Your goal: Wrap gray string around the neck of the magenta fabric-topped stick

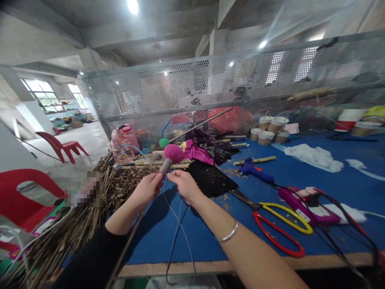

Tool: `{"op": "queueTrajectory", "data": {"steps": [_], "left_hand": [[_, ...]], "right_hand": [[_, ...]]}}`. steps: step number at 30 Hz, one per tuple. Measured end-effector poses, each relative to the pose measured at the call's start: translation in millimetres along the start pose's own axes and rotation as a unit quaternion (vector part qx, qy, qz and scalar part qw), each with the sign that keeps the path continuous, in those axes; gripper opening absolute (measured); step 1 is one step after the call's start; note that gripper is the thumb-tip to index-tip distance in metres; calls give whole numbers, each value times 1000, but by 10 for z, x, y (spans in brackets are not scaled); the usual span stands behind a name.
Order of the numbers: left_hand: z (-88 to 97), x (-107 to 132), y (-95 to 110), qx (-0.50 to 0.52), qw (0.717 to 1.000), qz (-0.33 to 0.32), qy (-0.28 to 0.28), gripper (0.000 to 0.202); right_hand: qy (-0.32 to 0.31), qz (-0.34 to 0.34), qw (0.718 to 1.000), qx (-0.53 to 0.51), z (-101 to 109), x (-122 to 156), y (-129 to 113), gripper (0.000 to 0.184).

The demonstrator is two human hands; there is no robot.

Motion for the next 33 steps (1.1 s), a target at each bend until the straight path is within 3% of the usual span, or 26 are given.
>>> {"op": "queueTrajectory", "data": {"steps": [5, 11, 13, 14, 16, 18, 20, 21, 24, 28, 33], "left_hand": [[-137, 95, 28, 187, 975, 70, -95, 33], [-357, 226, -66, 358, 894, 158, -220, 37], [-434, 264, -135, 356, 883, 186, -242, 40], [-450, 264, -184, 331, 894, 194, -232, 42], [-398, 210, -261, 246, 942, 166, -159, 46], [-251, 132, -233, 127, 989, 68, -42, 44], [-137, 111, -136, 12, 998, -38, 44, 38], [-119, 110, -108, -29, 995, -68, 60, 35], [-131, 94, -118, -46, 995, -72, 46, 25], [-134, 71, -80, 54, 997, -46, 8, 30], [-101, 50, -21, 194, 980, -5, -38, 36]], "right_hand": [[-57, 46, 997, 14, -72, -5, -61, 32], [-143, 38, 989, 4, -74, 23, -111, 36], [-156, 23, 987, 2, -48, 2, -75, 38], [-147, 16, 989, 6, -20, -23, -50, 36], [-110, 8, 994, 20, 45, -84, 0, 35], [-76, -3, 997, 34, 86, -135, 48, 37], [-59, -13, 997, 39, 90, -161, 78, 37], [-55, -15, 998, 40, 86, -165, 81, 37], [-60, 0, 997, 42, 68, -153, 42, 36], [-83, 36, 995, 42, 110, -144, -30, 32], [-35, 77, 996, 42, 231, -134, -122, 28]]}}
Point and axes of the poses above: each hand's wrist, its own x-axis away from the middle knuckle, its own z-axis out of the back of the hand, y = z × x, the point moved 7 cm from there along -x, towards the middle knuckle, and after that the axes turned 8 degrees about -z, right-handed, at the moved point
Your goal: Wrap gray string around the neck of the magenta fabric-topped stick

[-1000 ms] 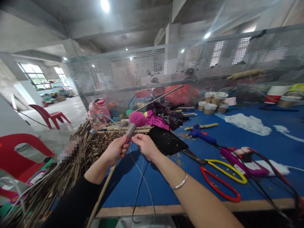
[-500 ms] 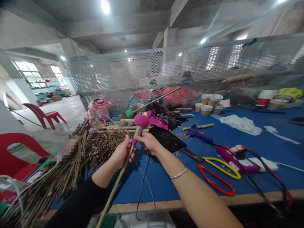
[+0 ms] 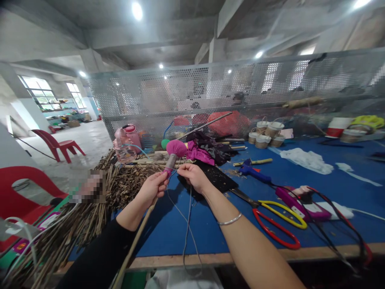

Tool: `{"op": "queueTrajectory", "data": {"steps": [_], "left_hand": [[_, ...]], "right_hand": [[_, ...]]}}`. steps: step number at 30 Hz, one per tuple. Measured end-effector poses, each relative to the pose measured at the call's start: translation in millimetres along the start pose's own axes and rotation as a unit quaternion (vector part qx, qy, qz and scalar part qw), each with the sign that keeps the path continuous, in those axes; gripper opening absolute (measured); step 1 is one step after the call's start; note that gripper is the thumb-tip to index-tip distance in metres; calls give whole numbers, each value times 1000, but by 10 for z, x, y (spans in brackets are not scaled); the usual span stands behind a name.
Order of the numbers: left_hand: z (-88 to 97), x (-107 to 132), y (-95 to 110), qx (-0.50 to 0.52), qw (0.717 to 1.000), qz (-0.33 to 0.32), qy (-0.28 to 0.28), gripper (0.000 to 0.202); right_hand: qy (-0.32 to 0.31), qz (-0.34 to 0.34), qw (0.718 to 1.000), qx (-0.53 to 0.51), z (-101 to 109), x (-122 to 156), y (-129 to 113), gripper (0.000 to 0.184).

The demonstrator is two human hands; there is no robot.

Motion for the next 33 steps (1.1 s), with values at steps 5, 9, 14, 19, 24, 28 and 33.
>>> {"op": "queueTrajectory", "data": {"steps": [5, 9, 14, 19, 24, 28, 33], "left_hand": [[-43, 5, -8, 111, 993, 34, -27, 27], [-138, 63, -13, 213, 973, 76, -42, 13], [-256, 153, -97, 279, 939, 185, -82, 23], [-173, 101, -274, 121, 973, 191, -54, 27], [-22, 36, -120, -83, 995, 21, 51, 31], [104, 6, 16, -161, 982, -58, 83, 25], [242, -51, 127, -315, 930, -173, 79, 17]], "right_hand": [[-6, -14, 999, -44, -70, 51, -40, 30], [-42, -36, 994, -89, -143, 54, -12, 32], [-131, -48, 982, -126, -227, 34, 30, 37], [-116, -78, 984, -106, -232, -1, 136, 36], [-59, -82, 994, -52, -214, -16, 190, 37], [-50, -91, 994, -30, -229, -1, 208, 37], [-57, -100, 993, -32, -237, 16, 236, 36]]}}
Point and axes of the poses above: each hand's wrist, its own x-axis away from the middle knuckle, its own z-axis out of the back of the hand, y = z × x, the point moved 7 cm from there along -x, towards the middle knuckle, and after that the axes turned 8 degrees about -z, right-handed, at the moved point
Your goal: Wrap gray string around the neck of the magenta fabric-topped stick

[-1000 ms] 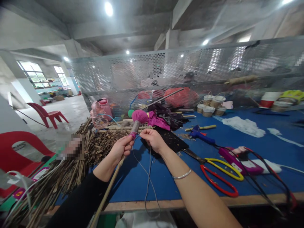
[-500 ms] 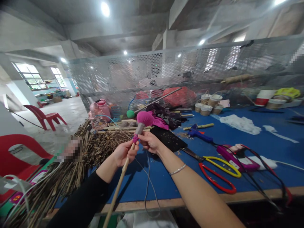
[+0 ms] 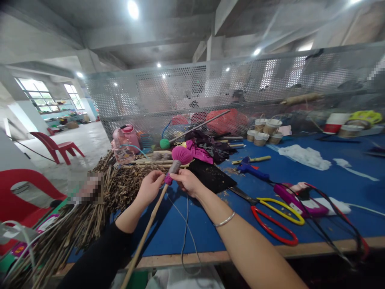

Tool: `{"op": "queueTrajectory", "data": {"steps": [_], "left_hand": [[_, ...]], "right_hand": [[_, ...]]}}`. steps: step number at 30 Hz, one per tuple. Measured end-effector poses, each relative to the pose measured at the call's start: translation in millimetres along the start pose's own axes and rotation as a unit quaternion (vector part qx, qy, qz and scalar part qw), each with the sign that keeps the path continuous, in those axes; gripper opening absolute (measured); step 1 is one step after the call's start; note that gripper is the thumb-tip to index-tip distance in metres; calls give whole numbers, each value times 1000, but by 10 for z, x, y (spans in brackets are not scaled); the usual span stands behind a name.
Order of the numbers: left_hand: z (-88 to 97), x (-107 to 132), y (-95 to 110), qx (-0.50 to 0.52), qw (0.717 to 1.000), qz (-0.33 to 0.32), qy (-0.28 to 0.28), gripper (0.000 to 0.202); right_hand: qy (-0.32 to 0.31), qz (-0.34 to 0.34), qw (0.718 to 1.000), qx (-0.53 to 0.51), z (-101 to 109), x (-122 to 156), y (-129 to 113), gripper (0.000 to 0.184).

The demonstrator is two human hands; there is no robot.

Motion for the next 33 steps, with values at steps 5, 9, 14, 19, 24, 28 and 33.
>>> {"op": "queueTrajectory", "data": {"steps": [5, 9, 14, 19, 24, 28, 33], "left_hand": [[-103, 54, -57, 18, 999, 38, -25, 23], [-241, 183, -99, 140, 972, 185, -42, 33], [-324, 254, -57, 149, 957, 234, -85, 36], [-268, 182, -72, 217, 946, 234, -59, 34], [-269, 182, -55, 242, 939, 240, -54, 36], [-294, 205, -14, 264, 933, 240, -51, 36], [-360, 234, 86, 412, 866, 275, -71, 30]], "right_hand": [[15, 3, 1000, 17, 28, 6, 3, 36], [31, 9, 999, 44, 15, 3, 5, 34], [30, 51, 995, 80, 27, 1, -57, 35], [54, 85, 990, 100, 130, 60, -216, 29], [45, 100, 993, 44, 94, 122, -294, 25], [30, 92, 995, -7, 88, 104, -254, 28], [14, 74, 997, -22, 81, 51, -194, 31]]}}
Point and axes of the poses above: each hand's wrist, its own x-axis away from the middle knuckle, its own z-axis out of the back of the hand, y = z × x, the point moved 7 cm from there along -x, towards the middle knuckle, and after that the axes turned 8 degrees about -z, right-handed, at the moved point
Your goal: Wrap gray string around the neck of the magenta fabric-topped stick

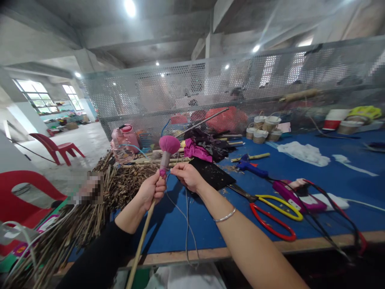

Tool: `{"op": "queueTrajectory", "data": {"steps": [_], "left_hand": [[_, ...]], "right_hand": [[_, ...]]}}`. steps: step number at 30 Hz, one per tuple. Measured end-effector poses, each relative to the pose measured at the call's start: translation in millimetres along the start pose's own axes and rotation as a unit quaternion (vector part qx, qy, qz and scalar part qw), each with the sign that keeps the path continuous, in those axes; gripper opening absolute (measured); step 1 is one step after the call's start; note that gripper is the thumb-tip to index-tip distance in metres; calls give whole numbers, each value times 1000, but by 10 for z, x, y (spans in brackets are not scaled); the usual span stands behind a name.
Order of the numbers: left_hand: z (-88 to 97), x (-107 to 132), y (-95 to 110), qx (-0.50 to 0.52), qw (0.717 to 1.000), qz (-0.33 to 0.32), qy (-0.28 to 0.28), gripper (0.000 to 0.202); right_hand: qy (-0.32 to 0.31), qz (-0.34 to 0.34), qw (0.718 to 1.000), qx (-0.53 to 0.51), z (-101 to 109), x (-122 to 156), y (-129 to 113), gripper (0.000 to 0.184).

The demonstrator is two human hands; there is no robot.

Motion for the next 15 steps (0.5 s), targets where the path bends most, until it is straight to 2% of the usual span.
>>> {"op": "queueTrajectory", "data": {"steps": [5, 8, 11, 13, 15], "left_hand": [[-97, 80, -18, 92, 993, 54, -42, 30], [-148, 143, -61, 135, 981, 99, -99, 27], [-175, 188, -117, 157, 965, 140, -157, 24], [-158, 172, -186, 131, 965, 159, -163, 23], [-80, 102, -267, 50, 979, 156, -119, 25]], "right_hand": [[-30, -2, 1000, -3, -61, -14, 18, 34], [-72, 0, 997, -24, -103, 3, 18, 31], [-124, -16, 991, -41, -144, 38, 48, 39], [-152, -37, 987, -46, -166, 59, 82, 39], [-151, -45, 987, -39, -160, 63, 98, 35]]}}
Point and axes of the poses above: each hand's wrist, its own x-axis away from the middle knuckle, its own z-axis out of the back of the hand, y = z × x, the point moved 7 cm from there along -x, towards the middle knuckle, and after that the axes turned 8 degrees about -z, right-handed, at the moved point
